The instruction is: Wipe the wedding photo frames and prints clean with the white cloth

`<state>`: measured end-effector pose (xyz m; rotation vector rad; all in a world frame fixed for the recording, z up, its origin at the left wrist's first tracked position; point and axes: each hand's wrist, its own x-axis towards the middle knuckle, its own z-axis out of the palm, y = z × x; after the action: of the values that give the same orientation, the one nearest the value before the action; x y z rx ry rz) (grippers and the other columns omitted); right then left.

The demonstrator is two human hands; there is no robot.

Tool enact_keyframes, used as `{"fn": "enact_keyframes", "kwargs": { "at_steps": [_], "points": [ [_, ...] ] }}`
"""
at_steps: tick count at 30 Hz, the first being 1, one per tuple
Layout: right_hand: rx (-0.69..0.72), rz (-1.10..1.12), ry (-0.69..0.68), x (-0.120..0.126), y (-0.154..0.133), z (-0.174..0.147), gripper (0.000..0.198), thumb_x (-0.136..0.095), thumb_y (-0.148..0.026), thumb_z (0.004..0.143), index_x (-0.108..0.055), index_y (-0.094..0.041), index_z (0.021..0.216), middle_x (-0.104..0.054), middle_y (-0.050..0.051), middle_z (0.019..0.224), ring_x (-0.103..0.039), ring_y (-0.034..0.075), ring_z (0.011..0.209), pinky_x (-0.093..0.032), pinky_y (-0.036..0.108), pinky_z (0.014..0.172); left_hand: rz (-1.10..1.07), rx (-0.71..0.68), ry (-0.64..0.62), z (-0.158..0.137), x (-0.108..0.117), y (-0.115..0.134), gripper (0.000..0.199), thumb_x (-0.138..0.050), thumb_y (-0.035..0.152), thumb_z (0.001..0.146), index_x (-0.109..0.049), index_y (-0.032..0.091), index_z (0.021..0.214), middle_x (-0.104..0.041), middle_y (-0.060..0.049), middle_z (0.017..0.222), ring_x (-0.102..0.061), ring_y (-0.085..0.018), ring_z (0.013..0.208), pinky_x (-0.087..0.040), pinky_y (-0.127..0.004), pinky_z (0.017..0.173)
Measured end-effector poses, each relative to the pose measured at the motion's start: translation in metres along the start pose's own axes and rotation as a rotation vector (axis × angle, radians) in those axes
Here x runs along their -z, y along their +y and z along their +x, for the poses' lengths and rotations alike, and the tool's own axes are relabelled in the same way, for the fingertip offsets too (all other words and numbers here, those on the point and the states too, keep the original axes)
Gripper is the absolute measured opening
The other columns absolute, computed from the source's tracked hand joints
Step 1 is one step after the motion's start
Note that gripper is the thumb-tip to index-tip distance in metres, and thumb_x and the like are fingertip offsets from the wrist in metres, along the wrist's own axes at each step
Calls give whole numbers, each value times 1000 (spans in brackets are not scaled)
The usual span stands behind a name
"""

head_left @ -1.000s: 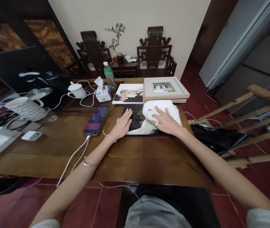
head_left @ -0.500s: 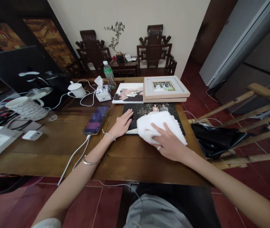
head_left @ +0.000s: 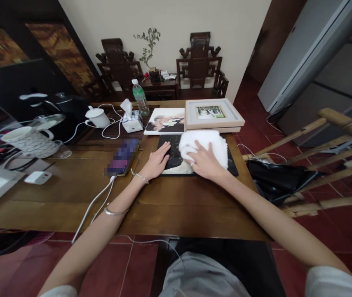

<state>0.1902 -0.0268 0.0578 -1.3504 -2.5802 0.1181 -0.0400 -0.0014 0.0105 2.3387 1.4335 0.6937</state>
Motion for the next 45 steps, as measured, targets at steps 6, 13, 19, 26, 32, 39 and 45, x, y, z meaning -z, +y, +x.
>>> {"fn": "enact_keyframes", "kwargs": {
  "at_steps": [6,13,19,26,32,39,45],
  "points": [
    [248,105,-82,7,-26,-53,36,-47,-10,82,-66,-22,111,-50,8,142,-22,31,142,-13,71,107,-1,6,-2,-1,0,1,49,-30,31,96,-39,17,142,-33,-12,153,-25,-24,143,-28,-54,110],
    [-32,-29,40,16,46,-81,30,-37,-22,95,-66,-15,102,-60,19,127,-33,30,138,-22,63,108,4,-16,20,1,-3,0,48,-32,30,96,-42,18,141,-35,-13,152,-27,-24,143,-30,-53,109],
    [-262,-95,81,6,47,-23,37,-33,-25,95,-60,-15,118,-57,20,130,-32,37,137,-27,71,98,-22,-11,44,1,-4,0,48,-34,30,95,-40,20,142,-36,-12,151,-29,-25,142,-28,-54,110],
    [80,16,17,-11,-23,32,37,-38,-29,95,-60,-23,123,-55,13,135,-26,35,139,-16,75,101,-349,-45,340,-3,2,7,55,-24,45,99,-38,16,144,-40,-10,149,-36,-20,138,-26,-38,116],
    [431,104,-121,-4,-50,1,31,-46,-16,88,-66,-22,110,-65,10,123,-24,29,142,-13,69,107,-341,3,462,-4,1,6,63,-11,53,99,-37,17,144,-39,-8,150,-33,-19,140,-24,-38,118],
    [249,123,-27,8,-7,-45,28,-41,-26,95,-67,-17,101,-58,16,132,-39,24,135,-17,54,114,-109,18,142,-3,-5,7,58,-26,47,98,-34,13,145,-30,-13,154,-24,-21,144,-23,-46,116],
    [-131,84,76,9,24,-21,39,-30,-35,98,-64,-19,108,-63,12,125,-51,33,123,-20,59,110,37,-15,56,-2,-3,8,49,-33,35,97,-44,13,139,-39,-14,149,-31,-24,141,-30,-49,112]
  ]
}}
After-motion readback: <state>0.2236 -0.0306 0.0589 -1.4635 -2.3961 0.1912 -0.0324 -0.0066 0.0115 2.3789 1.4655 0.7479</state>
